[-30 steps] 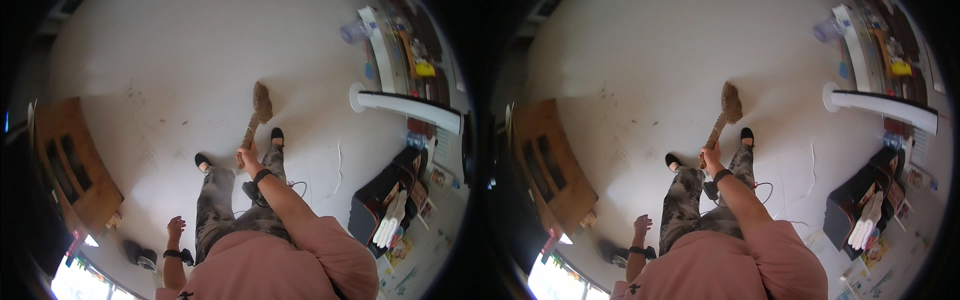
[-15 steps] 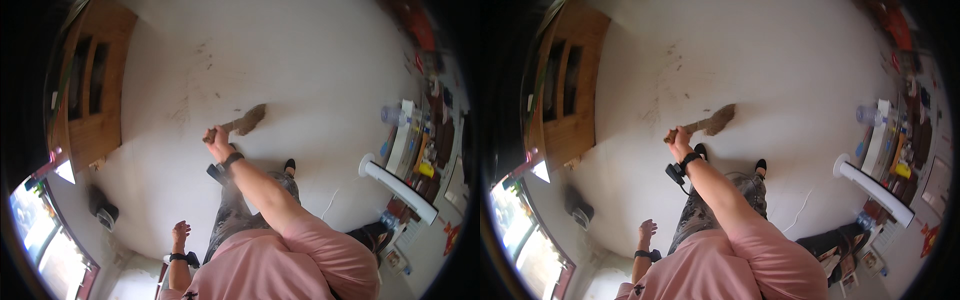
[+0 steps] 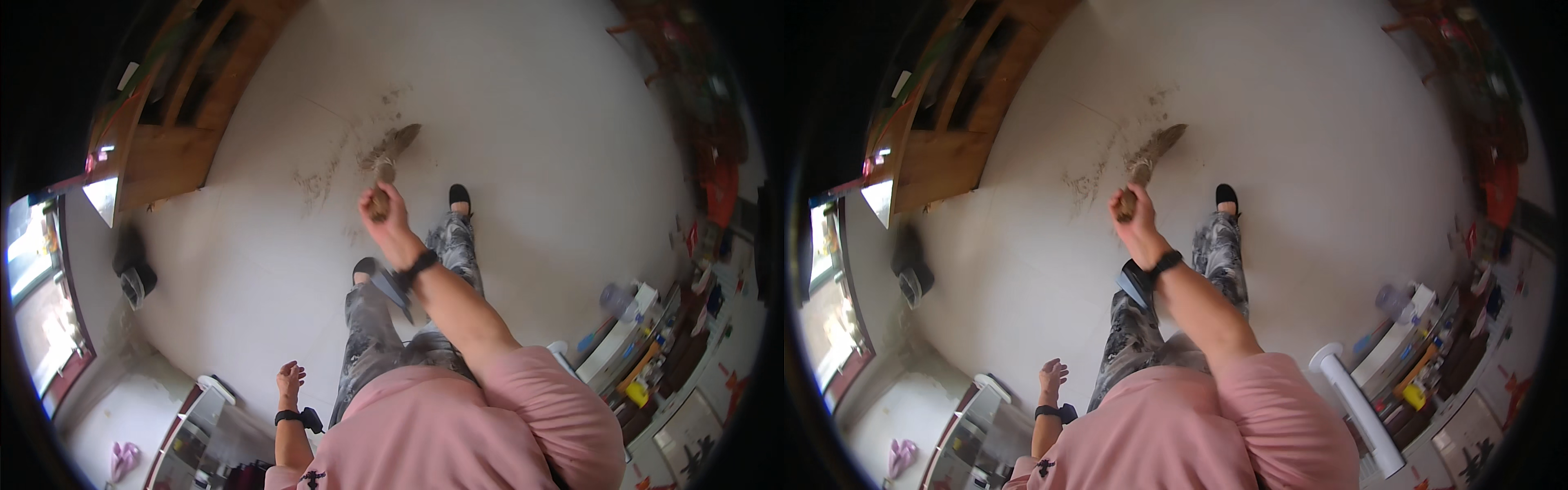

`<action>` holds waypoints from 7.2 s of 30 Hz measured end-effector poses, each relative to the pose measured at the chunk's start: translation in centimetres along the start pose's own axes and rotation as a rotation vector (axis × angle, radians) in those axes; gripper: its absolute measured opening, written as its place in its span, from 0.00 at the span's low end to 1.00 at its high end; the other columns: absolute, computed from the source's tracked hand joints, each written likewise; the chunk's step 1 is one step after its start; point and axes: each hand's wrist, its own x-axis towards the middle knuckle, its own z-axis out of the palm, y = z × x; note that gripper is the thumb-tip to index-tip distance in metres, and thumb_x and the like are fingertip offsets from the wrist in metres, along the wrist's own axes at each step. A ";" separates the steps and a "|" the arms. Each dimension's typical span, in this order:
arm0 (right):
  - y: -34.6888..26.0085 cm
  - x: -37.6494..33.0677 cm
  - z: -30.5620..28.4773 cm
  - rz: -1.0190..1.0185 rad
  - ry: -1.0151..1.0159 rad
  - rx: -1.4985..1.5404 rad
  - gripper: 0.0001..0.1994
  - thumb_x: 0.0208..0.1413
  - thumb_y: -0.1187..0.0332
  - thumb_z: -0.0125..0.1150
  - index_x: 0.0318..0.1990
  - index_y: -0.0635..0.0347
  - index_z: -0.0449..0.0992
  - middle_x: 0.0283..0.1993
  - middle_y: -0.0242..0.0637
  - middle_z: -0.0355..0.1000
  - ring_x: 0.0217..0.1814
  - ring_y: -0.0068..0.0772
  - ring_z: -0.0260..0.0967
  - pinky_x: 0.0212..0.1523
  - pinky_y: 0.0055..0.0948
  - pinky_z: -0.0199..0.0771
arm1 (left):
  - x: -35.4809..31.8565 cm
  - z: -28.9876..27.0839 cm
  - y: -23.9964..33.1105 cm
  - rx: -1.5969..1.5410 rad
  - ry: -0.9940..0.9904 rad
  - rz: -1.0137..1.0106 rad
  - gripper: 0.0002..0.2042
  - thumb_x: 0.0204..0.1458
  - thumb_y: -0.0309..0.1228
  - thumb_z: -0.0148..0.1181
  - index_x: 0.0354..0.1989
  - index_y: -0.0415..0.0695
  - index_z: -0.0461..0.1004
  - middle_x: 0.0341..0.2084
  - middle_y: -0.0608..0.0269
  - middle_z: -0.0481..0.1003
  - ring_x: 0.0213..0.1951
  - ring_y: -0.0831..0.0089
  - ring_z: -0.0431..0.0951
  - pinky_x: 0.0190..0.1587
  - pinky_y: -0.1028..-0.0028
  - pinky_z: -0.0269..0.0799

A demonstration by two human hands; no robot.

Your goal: The person sweeps the floor with a broom, moving dust and debris into a pile, and uses a handheld spray bottle to dampen a section of the floor before sweeping it.

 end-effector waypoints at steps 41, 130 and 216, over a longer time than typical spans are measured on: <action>-53.2 31.2 42.6 -0.021 -0.809 -3.545 0.14 0.54 0.70 0.49 0.47 0.45 0.75 0.43 0.37 0.76 0.47 0.43 0.73 0.45 0.42 0.73 | -22.5 49.2 33.4 -0.340 0.117 -0.279 0.16 0.54 0.32 0.52 0.48 0.38 0.73 0.32 0.57 0.79 0.31 0.72 0.80 0.29 0.74 0.74; -44.6 125.9 166.6 0.187 -1.084 -3.933 0.11 0.56 0.71 0.52 0.44 0.54 0.78 0.39 0.42 0.77 0.40 0.45 0.76 0.39 0.44 0.76 | 17.3 4.7 229.3 -1.640 0.022 0.797 0.13 0.54 0.46 0.55 0.30 0.51 0.69 0.18 0.65 0.70 0.16 0.74 0.69 0.18 0.78 0.64; -26.2 106.0 144.0 0.632 0.160 -1.993 0.37 0.51 0.78 0.58 0.67 0.44 0.47 0.25 0.33 0.64 0.18 0.23 0.61 0.14 0.22 0.62 | 5.3 21.0 174.9 -0.912 1.325 -0.222 0.12 0.54 0.26 0.60 0.19 0.38 0.71 0.19 0.70 0.68 0.24 0.79 0.64 0.30 0.74 0.62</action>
